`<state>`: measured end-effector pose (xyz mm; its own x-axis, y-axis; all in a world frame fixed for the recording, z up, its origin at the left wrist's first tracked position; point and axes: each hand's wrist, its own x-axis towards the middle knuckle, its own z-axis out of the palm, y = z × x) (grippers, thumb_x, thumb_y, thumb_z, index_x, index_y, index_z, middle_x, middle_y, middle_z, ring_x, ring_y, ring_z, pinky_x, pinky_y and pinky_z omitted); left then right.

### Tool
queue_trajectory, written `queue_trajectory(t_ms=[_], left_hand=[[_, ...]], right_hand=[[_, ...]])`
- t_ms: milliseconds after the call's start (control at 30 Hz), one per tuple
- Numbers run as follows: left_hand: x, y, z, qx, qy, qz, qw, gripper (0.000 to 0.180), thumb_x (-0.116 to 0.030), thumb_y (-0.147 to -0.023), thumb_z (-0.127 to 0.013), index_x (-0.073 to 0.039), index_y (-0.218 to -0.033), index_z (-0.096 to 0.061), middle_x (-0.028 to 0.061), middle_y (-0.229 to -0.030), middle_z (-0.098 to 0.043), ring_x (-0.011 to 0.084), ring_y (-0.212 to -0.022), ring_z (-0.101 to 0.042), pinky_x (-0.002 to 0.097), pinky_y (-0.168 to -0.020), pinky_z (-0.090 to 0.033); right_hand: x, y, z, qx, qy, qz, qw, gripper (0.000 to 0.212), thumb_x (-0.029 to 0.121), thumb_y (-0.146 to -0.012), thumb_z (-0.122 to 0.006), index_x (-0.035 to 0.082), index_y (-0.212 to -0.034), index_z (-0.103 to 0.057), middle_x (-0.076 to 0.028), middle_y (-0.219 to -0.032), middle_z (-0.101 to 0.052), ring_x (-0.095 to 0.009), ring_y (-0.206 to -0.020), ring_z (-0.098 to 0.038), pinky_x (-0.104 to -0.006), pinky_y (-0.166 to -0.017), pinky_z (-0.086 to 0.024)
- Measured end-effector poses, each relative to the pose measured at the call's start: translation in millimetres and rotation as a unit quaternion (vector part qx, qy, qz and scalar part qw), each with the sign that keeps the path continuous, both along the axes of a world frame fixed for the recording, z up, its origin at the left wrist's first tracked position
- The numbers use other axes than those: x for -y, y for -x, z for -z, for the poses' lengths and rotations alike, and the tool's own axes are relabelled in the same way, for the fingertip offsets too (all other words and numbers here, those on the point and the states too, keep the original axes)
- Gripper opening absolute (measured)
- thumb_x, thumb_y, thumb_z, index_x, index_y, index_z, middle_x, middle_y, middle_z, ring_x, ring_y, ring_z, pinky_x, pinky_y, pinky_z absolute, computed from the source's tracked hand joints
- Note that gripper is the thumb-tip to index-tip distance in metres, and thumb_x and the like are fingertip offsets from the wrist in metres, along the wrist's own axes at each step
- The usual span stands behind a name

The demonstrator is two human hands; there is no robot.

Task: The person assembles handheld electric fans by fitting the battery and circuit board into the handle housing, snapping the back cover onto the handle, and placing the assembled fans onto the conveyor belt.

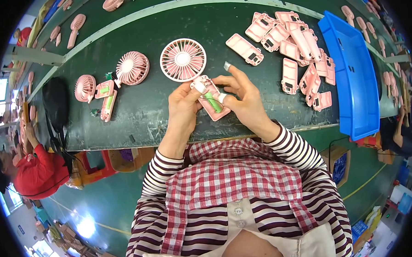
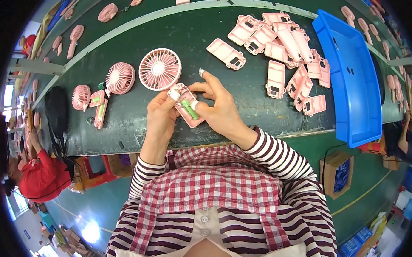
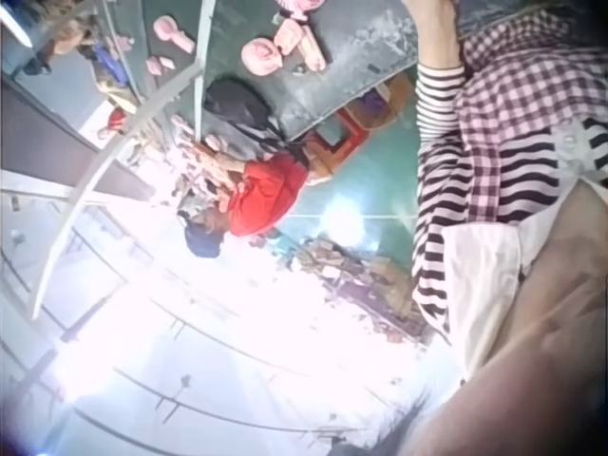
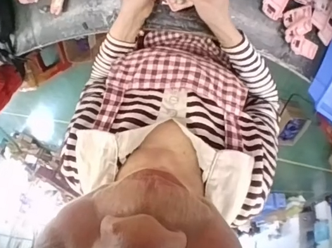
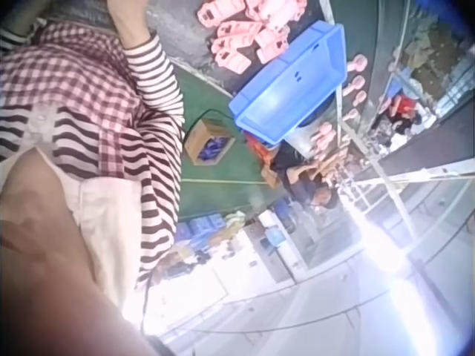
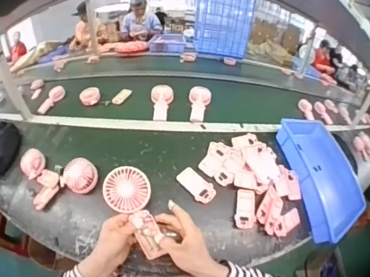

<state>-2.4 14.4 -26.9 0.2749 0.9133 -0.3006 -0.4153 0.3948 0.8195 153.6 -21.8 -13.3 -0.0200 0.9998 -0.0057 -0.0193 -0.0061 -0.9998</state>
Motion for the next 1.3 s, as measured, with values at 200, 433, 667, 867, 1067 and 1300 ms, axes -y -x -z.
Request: queue_trajectory(t_ms=[200,433,667,867,1067,1300], left_hand=[[1.1,0.1,-2.1,-0.012,-0.011,0.004,1.0,0.021,-0.01,-0.088,-0.052,0.004,-0.103,-0.057,0.0097,-0.092,-0.063,0.0166,-0.08,-0.063,0.0304,-0.07,-0.054],[0.3,1.8,-6.6,-0.018,-0.002,0.002,1.0,0.021,-0.009,-0.087,-0.053,0.004,-0.102,-0.057,0.0096,-0.091,-0.063,0.0156,-0.077,-0.063,0.0281,-0.067,-0.054],[2.8,8.5,-12.0,-0.037,0.025,0.034,0.998,0.019,-0.01,-0.086,-0.055,0.003,-0.099,-0.059,0.0085,-0.088,-0.063,0.0141,-0.074,-0.062,0.0265,-0.066,-0.053],[8.3,6.8,-13.2,-0.082,0.019,0.082,0.993,0.019,-0.01,-0.084,-0.058,0.003,-0.098,-0.061,0.0064,-0.085,-0.063,0.0108,-0.071,-0.06,0.0235,-0.061,-0.049],[6.0,9.1,-8.6,-0.111,0.035,0.082,0.99,0.018,-0.009,-0.083,-0.058,0.004,-0.097,-0.061,0.0053,-0.082,-0.062,0.0101,-0.07,-0.059,0.0222,-0.058,-0.049],[0.9,11.1,-5.7,-0.046,0.088,0.099,0.99,0.024,-0.011,-0.085,-0.055,0.006,-0.101,-0.058,0.0107,-0.091,-0.064,0.018,-0.078,-0.063,0.0302,-0.069,-0.052]], right_hand=[[1.2,1.9,7.0,-0.036,-0.019,0.017,0.999,0.063,-0.004,-0.076,-0.047,-0.003,-0.134,-0.024,-0.016,-0.117,-0.054,-0.021,-0.111,-0.051,-0.0351,-0.094,-0.037],[7.7,3.4,8.4,0.079,-0.104,0.014,0.991,0.06,-0.005,-0.074,-0.047,-0.005,-0.131,-0.028,-0.019,-0.115,-0.055,-0.026,-0.105,-0.056,-0.0353,-0.091,-0.042],[7.9,-8.6,6.4,0.386,-0.389,-0.073,0.833,0.048,0.008,-0.068,-0.061,-0.004,-0.112,-0.049,-0.018,-0.103,-0.059,-0.031,-0.088,-0.059,-0.0425,-0.081,-0.047],[-2.0,-29.8,-15.0,0.466,-0.461,-0.265,0.707,0.048,0.017,-0.066,-0.064,0.001,-0.109,-0.05,-0.012,-0.099,-0.056,-0.023,-0.089,-0.054,-0.0401,-0.083,-0.041],[-6.3,-19.3,-16.6,0.557,-0.455,-0.281,0.636,0.038,0.02,-0.074,-0.054,0.005,-0.109,-0.05,-0.007,-0.089,-0.053,-0.019,-0.086,-0.048,-0.038,-0.083,-0.037],[-35.5,-29.8,-35.3,0.412,-0.289,-0.345,0.792,0.041,0.022,-0.074,-0.061,0.005,-0.11,-0.053,-0.008,-0.086,-0.058,-0.024,-0.08,-0.054,-0.0365,-0.074,-0.043]])
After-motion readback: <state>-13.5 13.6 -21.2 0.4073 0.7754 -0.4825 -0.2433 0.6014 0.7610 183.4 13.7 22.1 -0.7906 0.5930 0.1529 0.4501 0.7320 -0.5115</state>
